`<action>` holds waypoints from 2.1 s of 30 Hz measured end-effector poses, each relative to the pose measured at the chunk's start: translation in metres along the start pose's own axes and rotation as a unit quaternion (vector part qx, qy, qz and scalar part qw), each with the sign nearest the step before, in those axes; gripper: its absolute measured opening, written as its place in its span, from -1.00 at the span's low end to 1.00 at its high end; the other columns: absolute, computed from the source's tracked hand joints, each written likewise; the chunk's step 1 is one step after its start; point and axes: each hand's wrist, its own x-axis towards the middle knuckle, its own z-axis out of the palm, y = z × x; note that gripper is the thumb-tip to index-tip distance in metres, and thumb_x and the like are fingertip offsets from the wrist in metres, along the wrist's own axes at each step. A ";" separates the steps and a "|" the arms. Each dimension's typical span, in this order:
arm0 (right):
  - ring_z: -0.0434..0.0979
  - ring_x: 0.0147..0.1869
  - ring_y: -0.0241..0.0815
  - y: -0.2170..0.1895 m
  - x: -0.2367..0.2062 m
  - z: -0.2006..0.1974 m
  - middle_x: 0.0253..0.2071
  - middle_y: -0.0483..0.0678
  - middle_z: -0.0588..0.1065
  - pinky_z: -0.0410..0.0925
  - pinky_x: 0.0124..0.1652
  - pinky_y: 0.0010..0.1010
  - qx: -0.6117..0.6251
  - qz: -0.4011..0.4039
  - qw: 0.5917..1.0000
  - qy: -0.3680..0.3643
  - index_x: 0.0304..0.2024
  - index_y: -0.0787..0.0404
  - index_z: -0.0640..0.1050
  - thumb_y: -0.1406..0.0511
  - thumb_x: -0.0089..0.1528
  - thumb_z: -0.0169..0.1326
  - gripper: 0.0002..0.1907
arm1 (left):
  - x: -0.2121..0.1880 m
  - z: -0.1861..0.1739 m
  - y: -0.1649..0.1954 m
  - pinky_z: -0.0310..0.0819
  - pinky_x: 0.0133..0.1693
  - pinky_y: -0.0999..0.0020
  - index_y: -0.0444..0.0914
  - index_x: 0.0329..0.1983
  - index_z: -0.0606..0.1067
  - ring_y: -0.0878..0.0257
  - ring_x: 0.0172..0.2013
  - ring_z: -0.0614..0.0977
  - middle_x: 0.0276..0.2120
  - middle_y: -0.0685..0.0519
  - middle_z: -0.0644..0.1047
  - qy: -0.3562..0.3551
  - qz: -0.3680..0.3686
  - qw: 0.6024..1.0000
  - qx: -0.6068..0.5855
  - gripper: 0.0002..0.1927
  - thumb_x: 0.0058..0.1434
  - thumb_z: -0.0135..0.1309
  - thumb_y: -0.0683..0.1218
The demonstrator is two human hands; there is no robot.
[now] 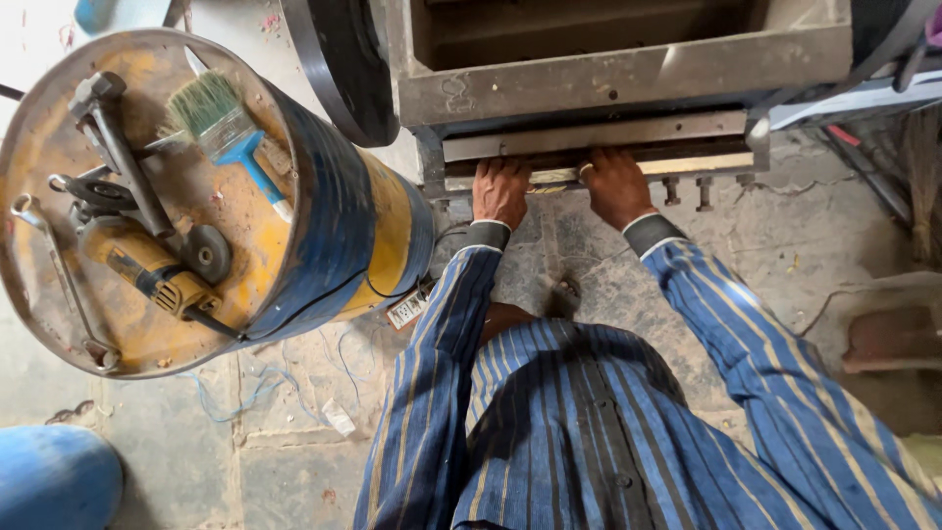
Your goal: The person holds an angle grinder with both hands and grinds the edge of a long metal bar mounted on a machine, producing sparks. They then set the grinder on a drum, reposition the bar, and use a hand tool to scrape and adjust components inside the machine housing.
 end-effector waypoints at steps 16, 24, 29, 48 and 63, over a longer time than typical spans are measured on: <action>0.54 0.14 0.09 0.075 -0.043 -0.009 -0.03 0.10 0.56 0.41 0.08 -0.11 -0.047 -0.012 0.999 -0.015 -0.27 0.19 0.62 0.38 0.09 0.12 -0.84 | -0.012 -0.028 -0.043 0.35 0.16 0.10 -0.15 0.01 0.63 0.04 0.06 0.55 -0.03 0.02 0.61 -0.016 0.042 0.999 0.021 -0.65 0.13 0.22 -0.11; 0.54 0.04 0.13 0.085 -0.043 -0.001 -0.07 0.13 0.55 0.41 -0.01 -0.08 0.005 0.005 0.999 -0.052 -0.29 0.23 0.62 0.35 0.12 0.15 -0.88 | -0.012 -0.018 -0.054 0.36 0.13 0.08 -0.19 -0.11 0.65 0.00 0.04 0.55 -0.05 -0.02 0.61 -0.045 0.024 0.999 0.001 -0.71 0.07 0.24 -0.08; 0.52 0.03 0.19 0.110 -0.056 -0.022 -0.08 0.17 0.53 0.38 0.00 -0.04 0.031 -0.001 0.999 -0.039 -0.29 0.26 0.61 0.33 0.11 0.20 -0.85 | -0.009 -0.026 -0.055 0.32 0.04 0.04 -0.21 -0.01 0.64 -0.06 -0.02 0.54 -0.08 -0.08 0.60 -0.043 0.038 0.998 -0.027 -0.60 0.05 0.24 -0.07; 0.55 0.06 0.09 0.090 -0.055 0.010 -0.13 0.10 0.56 0.40 -0.01 -0.11 -0.020 0.058 0.998 -0.010 -0.34 0.19 0.62 0.29 0.09 0.19 -0.87 | 0.029 0.060 0.055 0.26 0.23 -0.03 -0.19 0.04 0.56 -0.06 0.18 0.48 0.09 -0.08 0.55 -0.117 0.056 0.990 -0.052 -0.59 0.15 0.24 0.02; 0.56 -0.02 0.20 0.104 -0.115 -0.006 -0.09 0.21 0.55 0.43 -0.05 -0.08 0.187 0.248 0.939 0.150 -0.03 0.36 0.61 0.37 0.29 0.22 -0.78 | 0.062 0.121 0.118 0.42 0.10 0.07 -0.22 -0.17 0.61 0.02 0.02 0.57 -0.06 -0.01 0.60 -0.038 0.140 0.989 -0.020 -0.79 0.11 0.18 -0.12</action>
